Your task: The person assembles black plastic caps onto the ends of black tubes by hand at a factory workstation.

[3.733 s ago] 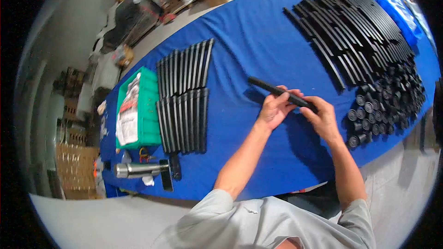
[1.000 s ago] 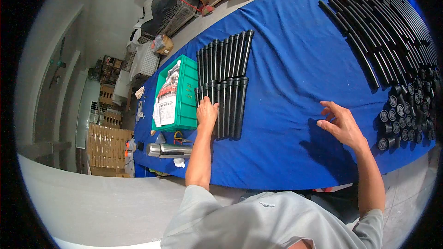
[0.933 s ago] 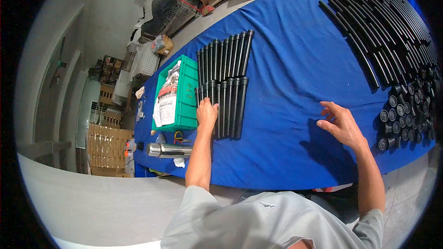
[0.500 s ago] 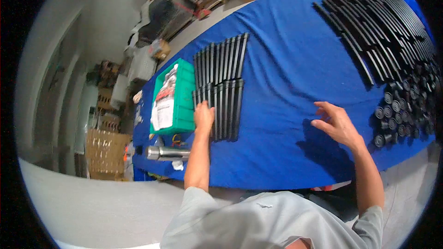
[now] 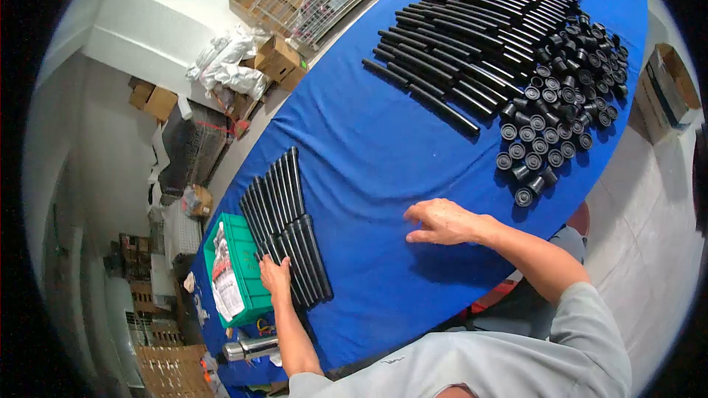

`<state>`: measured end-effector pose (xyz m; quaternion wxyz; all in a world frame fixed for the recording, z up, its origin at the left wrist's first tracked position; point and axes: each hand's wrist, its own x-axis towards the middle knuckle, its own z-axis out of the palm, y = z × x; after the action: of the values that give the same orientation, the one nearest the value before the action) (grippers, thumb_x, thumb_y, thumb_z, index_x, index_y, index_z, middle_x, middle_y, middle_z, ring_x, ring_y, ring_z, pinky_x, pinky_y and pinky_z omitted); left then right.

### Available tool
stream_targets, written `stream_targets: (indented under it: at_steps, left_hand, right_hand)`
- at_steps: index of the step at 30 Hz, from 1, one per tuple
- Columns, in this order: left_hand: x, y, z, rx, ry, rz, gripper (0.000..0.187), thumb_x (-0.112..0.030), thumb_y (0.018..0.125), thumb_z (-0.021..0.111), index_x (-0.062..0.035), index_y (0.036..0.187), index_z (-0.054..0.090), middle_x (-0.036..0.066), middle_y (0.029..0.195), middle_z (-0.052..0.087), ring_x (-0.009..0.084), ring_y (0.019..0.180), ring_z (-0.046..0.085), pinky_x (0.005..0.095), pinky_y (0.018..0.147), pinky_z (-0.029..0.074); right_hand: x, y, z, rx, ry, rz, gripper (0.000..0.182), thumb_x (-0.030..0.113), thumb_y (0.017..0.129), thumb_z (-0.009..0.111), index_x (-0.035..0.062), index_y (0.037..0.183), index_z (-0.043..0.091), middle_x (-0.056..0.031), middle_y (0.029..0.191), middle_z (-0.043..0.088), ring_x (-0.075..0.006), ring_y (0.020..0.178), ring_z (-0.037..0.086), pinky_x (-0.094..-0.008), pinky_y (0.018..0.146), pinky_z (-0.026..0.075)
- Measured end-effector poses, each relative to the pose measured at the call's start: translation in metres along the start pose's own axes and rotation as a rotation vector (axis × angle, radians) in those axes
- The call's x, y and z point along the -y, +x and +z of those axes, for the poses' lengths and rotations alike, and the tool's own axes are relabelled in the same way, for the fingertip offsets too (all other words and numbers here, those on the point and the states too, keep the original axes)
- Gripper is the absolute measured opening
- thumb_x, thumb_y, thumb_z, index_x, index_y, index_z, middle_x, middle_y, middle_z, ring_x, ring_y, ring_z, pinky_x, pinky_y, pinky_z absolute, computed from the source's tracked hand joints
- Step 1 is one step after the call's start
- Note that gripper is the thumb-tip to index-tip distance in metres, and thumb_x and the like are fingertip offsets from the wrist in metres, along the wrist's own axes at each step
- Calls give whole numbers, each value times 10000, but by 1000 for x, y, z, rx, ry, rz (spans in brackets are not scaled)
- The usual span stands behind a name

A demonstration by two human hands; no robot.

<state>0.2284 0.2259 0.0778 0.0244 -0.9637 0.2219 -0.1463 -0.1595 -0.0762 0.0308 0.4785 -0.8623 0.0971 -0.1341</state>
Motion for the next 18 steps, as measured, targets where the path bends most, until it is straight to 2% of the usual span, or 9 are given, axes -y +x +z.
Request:
stream_targets:
  at_steps: [3, 5, 7, 9, 13, 14, 15, 18]
  left_hand:
    - [-48, 13, -4, -45, -171, 214, 531, -329, 852, 773, -20, 1261, 633, 207, 1238, 644, 400, 1138, 632, 478, 956, 516]
    - [-113, 6, -18, -2, -325, 315, 506, -327, 875, 744, -24, 1266, 639, 196, 1232, 654, 389, 1136, 637, 454, 970, 513]
    - [-172, 3, -12, 1, -476, 582, 475, -291, 887, 731, -24, 1270, 644, 191, 1241, 659, 381, 1135, 639, 444, 987, 507]
    - [-239, -12, -15, -13, -567, 786, 434, -247, 896, 721, -23, 1263, 653, 190, 1261, 661, 376, 1138, 642, 445, 995, 506]
    - [-353, -37, -10, -48, -720, 1198, 463, -197, 927, 689, -36, 1351, 597, 189, 1367, 610, 360, 1245, 591, 449, 1050, 488]
    - [-376, -40, -6, -12, -732, 1215, 506, -211, 941, 679, -47, 1403, 553, 198, 1418, 570, 371, 1290, 562, 447, 1078, 468]
    - [-395, -39, -3, 25, -744, 1231, 551, -224, 954, 670, -57, 1455, 510, 207, 1470, 531, 381, 1335, 532, 444, 1105, 449]
    - [-443, -28, 1, -41, -776, 1305, 631, -305, 973, 654, -84, 1523, 440, 207, 1575, 412, 419, 1439, 405, 489, 1155, 390]
  right_hand:
    - [3, -2, -1, 88, 6, -43, 437, 379, 916, 699, -14, 1102, 659, -202, 956, 713, -410, 938, 684, -511, 808, 537]
    - [9, -2, -6, 60, 12, -44, 381, 367, 924, 692, -3, 1016, 678, -189, 890, 716, -399, 875, 695, -511, 759, 533]
    - [13, -1, -12, 15, 52, -41, 362, 361, 929, 688, 2, 974, 681, -193, 883, 715, -394, 861, 696, -515, 744, 528]
    - [12, 1, -18, -156, 68, -94, 329, 330, 935, 688, 1, 945, 679, -196, 873, 713, -386, 833, 697, -502, 727, 530]
    - [17, -2, -36, -424, 216, -103, 263, 258, 945, 687, -4, 920, 677, -194, 847, 710, -372, 785, 699, -467, 699, 538]
    - [16, -3, -38, -520, 242, -157, 237, 222, 945, 693, -11, 910, 674, -188, 834, 709, -361, 763, 702, -444, 687, 542]
    - [16, -4, -40, -530, 252, -145, 239, 223, 944, 694, -12, 906, 674, -187, 835, 709, -359, 767, 704, -445, 688, 543]
    - [18, -7, -47, -559, 262, -131, 244, 226, 942, 697, -12, 897, 673, -187, 837, 711, -355, 778, 710, -447, 694, 546]
